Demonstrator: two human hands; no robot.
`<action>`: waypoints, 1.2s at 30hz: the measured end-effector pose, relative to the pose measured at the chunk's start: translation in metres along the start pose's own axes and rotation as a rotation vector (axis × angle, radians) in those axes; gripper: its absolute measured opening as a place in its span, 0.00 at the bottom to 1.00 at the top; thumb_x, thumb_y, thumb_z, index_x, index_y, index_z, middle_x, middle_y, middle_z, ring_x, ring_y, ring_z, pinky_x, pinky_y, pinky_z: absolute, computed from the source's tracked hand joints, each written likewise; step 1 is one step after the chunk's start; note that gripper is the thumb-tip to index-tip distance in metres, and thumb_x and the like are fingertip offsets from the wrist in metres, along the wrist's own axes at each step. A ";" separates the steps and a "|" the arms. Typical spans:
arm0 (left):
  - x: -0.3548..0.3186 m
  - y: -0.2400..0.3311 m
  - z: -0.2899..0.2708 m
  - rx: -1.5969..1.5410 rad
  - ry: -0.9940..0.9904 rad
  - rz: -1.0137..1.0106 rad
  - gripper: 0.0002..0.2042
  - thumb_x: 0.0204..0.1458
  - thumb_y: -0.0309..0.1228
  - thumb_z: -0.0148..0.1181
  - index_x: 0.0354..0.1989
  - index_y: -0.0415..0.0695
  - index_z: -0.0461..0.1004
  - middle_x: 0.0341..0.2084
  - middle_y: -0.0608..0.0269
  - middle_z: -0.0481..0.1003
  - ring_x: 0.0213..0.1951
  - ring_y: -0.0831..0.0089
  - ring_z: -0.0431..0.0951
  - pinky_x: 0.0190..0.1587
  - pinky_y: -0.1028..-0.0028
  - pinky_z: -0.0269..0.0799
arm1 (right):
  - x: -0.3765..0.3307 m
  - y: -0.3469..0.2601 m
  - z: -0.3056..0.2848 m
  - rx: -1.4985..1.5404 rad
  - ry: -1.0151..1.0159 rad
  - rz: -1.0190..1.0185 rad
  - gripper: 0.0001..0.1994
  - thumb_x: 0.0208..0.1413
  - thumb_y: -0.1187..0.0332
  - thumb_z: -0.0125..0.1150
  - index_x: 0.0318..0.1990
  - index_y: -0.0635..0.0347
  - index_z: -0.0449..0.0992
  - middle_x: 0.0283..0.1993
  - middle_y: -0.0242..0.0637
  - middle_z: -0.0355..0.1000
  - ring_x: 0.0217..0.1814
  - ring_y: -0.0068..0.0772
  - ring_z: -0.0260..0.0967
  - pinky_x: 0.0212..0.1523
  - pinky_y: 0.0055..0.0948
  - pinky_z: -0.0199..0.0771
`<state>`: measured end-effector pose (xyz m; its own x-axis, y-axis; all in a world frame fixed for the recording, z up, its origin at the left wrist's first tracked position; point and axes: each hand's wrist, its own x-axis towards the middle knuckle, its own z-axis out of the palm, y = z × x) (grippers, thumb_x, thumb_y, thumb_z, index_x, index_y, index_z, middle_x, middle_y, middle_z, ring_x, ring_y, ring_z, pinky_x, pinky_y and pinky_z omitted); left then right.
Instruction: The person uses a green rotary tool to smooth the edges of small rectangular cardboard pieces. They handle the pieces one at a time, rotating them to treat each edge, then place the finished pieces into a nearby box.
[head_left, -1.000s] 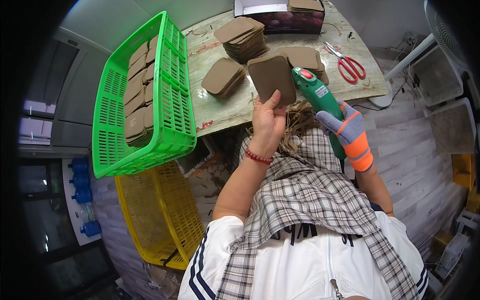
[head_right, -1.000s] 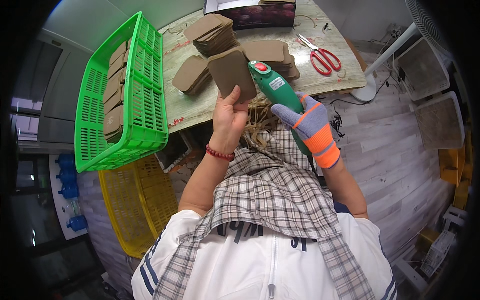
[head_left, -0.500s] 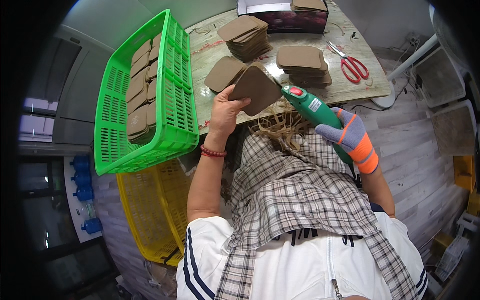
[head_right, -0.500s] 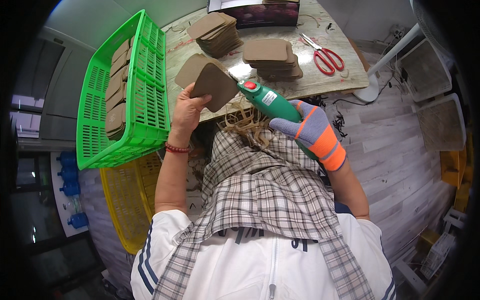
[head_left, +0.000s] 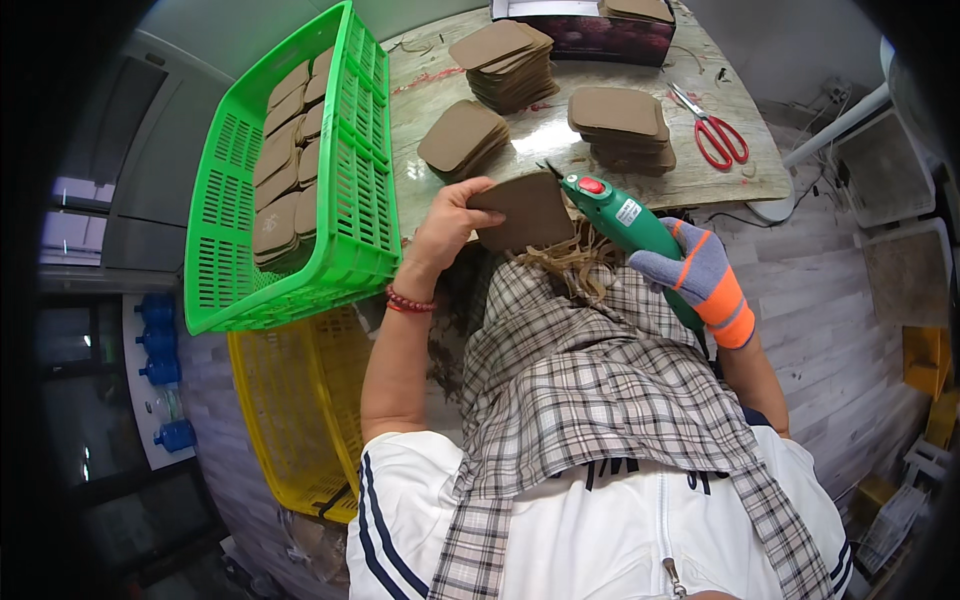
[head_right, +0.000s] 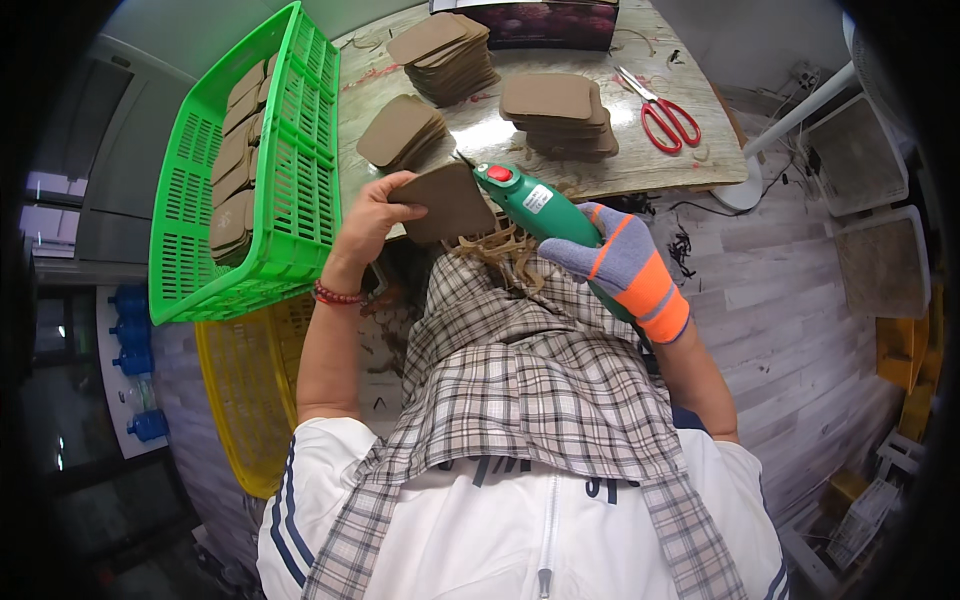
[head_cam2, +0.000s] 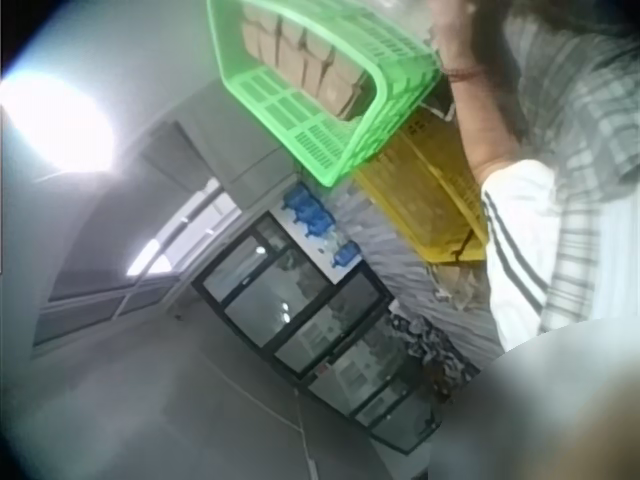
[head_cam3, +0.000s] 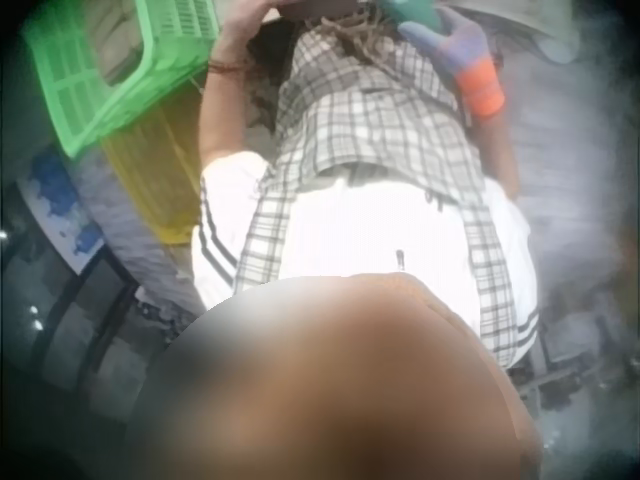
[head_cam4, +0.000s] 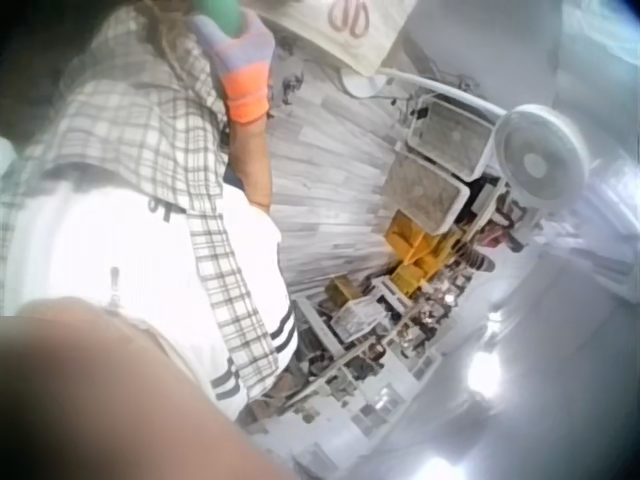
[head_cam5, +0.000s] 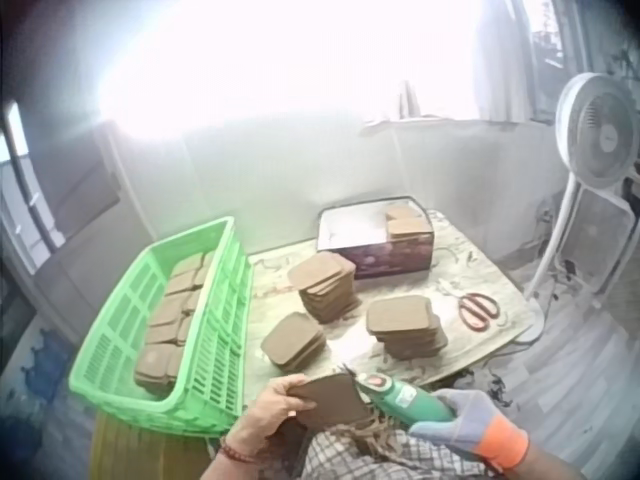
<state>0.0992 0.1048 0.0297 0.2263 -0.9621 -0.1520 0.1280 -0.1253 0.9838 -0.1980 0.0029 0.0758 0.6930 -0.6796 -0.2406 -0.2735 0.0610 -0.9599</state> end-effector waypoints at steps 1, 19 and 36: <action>0.000 0.004 -0.002 0.046 0.021 0.027 0.16 0.42 0.13 0.58 0.42 0.36 0.74 0.35 0.64 0.77 0.35 0.80 0.74 0.40 0.80 0.71 | 0.000 0.003 0.000 -0.011 -0.001 -0.011 0.22 0.44 0.61 0.71 0.43 0.67 0.74 0.27 0.30 0.72 0.25 0.13 0.65 0.26 0.17 0.67; 0.004 0.022 -0.013 -0.017 -0.033 0.101 0.10 0.45 0.17 0.61 0.37 0.37 0.75 0.30 0.66 0.77 0.32 0.81 0.75 0.37 0.81 0.71 | -0.001 -0.001 0.005 -0.095 -0.107 0.017 0.24 0.42 0.58 0.73 0.43 0.65 0.75 0.26 0.29 0.71 0.25 0.12 0.65 0.25 0.16 0.66; 0.020 0.002 0.021 0.225 -0.289 -0.088 0.20 0.41 0.16 0.62 0.47 0.40 0.71 0.34 0.67 0.75 0.36 0.82 0.74 0.40 0.81 0.70 | -0.002 -0.003 0.012 -0.067 -0.064 -0.029 0.25 0.41 0.61 0.74 0.44 0.67 0.74 0.31 0.34 0.75 0.30 0.15 0.70 0.32 0.19 0.72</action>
<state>0.0834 0.0797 0.0309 -0.0620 -0.9698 -0.2357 -0.0881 -0.2299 0.9692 -0.1909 0.0128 0.0780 0.7421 -0.6320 -0.2233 -0.2953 -0.0091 -0.9554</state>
